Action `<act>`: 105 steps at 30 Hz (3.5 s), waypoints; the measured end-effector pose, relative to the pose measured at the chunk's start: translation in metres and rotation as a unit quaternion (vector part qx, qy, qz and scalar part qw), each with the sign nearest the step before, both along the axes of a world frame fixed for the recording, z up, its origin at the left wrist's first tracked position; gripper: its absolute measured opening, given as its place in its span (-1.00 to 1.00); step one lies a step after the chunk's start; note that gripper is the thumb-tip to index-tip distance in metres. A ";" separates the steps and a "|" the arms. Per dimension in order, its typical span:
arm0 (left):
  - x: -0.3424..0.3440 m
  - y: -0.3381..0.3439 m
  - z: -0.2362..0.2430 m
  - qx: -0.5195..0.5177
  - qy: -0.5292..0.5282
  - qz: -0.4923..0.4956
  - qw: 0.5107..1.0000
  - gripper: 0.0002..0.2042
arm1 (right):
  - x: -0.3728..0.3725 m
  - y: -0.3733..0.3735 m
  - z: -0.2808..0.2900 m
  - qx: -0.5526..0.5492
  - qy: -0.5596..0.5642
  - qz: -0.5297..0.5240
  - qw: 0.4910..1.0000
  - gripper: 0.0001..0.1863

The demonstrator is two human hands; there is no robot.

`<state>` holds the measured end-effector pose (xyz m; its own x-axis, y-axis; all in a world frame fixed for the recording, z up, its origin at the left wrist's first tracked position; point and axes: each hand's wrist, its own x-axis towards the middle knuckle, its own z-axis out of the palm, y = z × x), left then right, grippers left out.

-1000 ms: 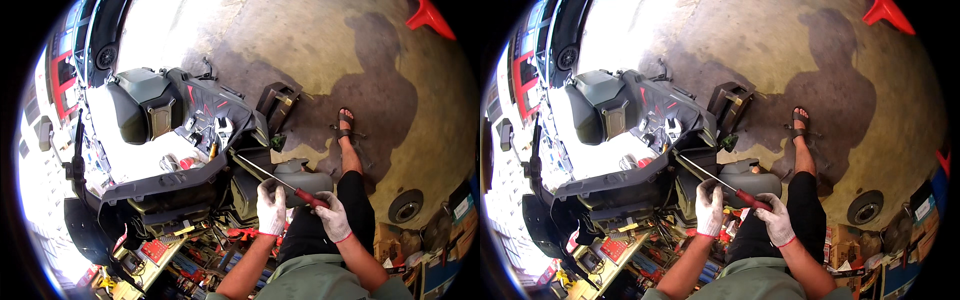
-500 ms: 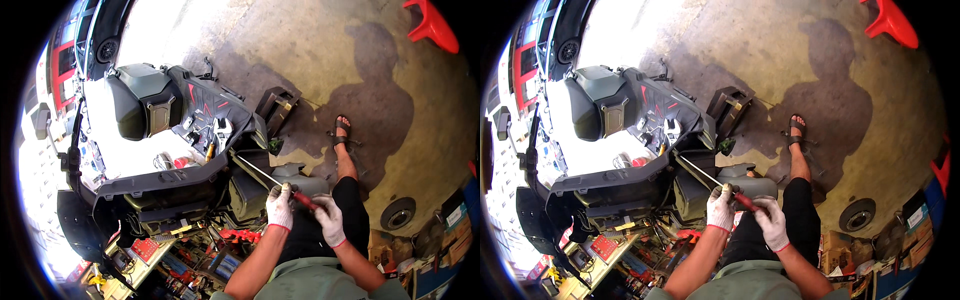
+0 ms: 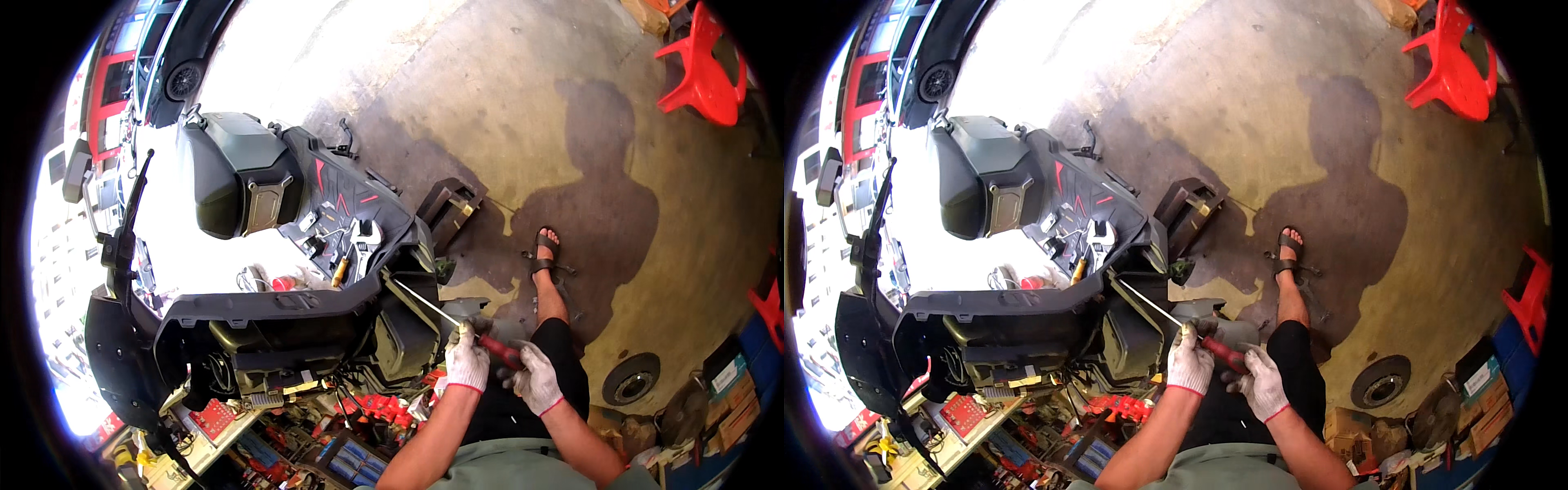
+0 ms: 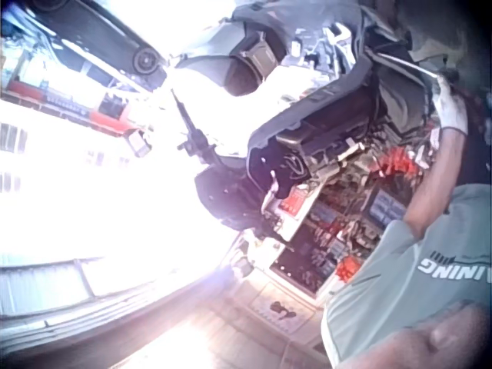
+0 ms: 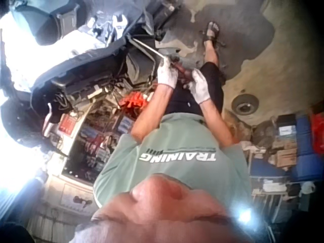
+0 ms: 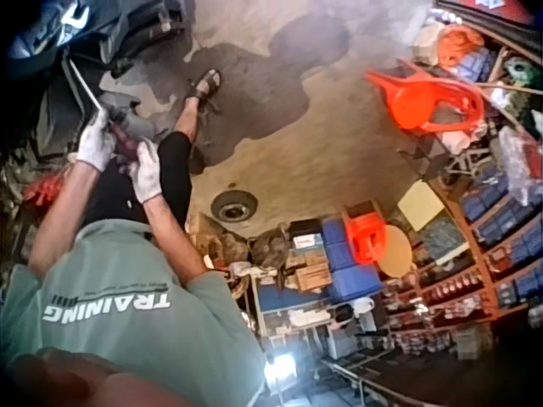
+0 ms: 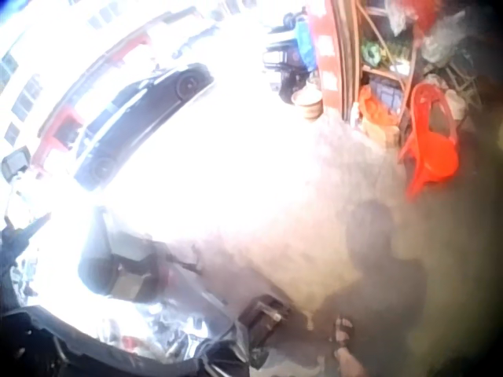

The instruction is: The person works on the internal components of a scooter, using a screwdriver to manipulate parts and wiring inside the front housing and side panel.

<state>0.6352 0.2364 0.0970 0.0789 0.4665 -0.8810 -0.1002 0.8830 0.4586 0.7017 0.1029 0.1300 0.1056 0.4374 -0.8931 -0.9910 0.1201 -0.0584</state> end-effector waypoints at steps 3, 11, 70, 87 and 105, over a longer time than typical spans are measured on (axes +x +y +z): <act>0.011 0.002 0.007 -0.015 -0.014 0.038 0.999 -0.84 | -0.003 0.002 -0.003 -0.016 -0.050 0.062 0.997 -0.65; -0.008 -0.001 -0.012 0.013 -0.013 0.042 0.999 -0.83 | 0.004 0.011 -0.012 -0.075 -0.217 0.076 0.970 -0.75; -0.009 -0.015 -0.018 0.046 0.012 0.164 0.985 -0.92 | 0.028 0.267 -0.088 0.036 -0.031 0.375 0.926 -0.80; -0.004 -0.014 -0.005 0.039 -0.020 0.149 0.988 -0.85 | 0.033 0.270 -0.078 0.054 -0.058 0.399 0.914 -0.77; -0.021 -0.018 -0.013 0.049 -0.051 0.039 0.997 -0.76 | 0.027 0.268 -0.077 0.029 -0.021 0.352 0.935 -0.72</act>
<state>0.6140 0.2179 0.0839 0.1255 0.5586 -0.8199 -0.2162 0.8219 0.5269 0.7286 0.3710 0.0534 -0.1913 0.4596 -0.8673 -0.8230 -0.5566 -0.1134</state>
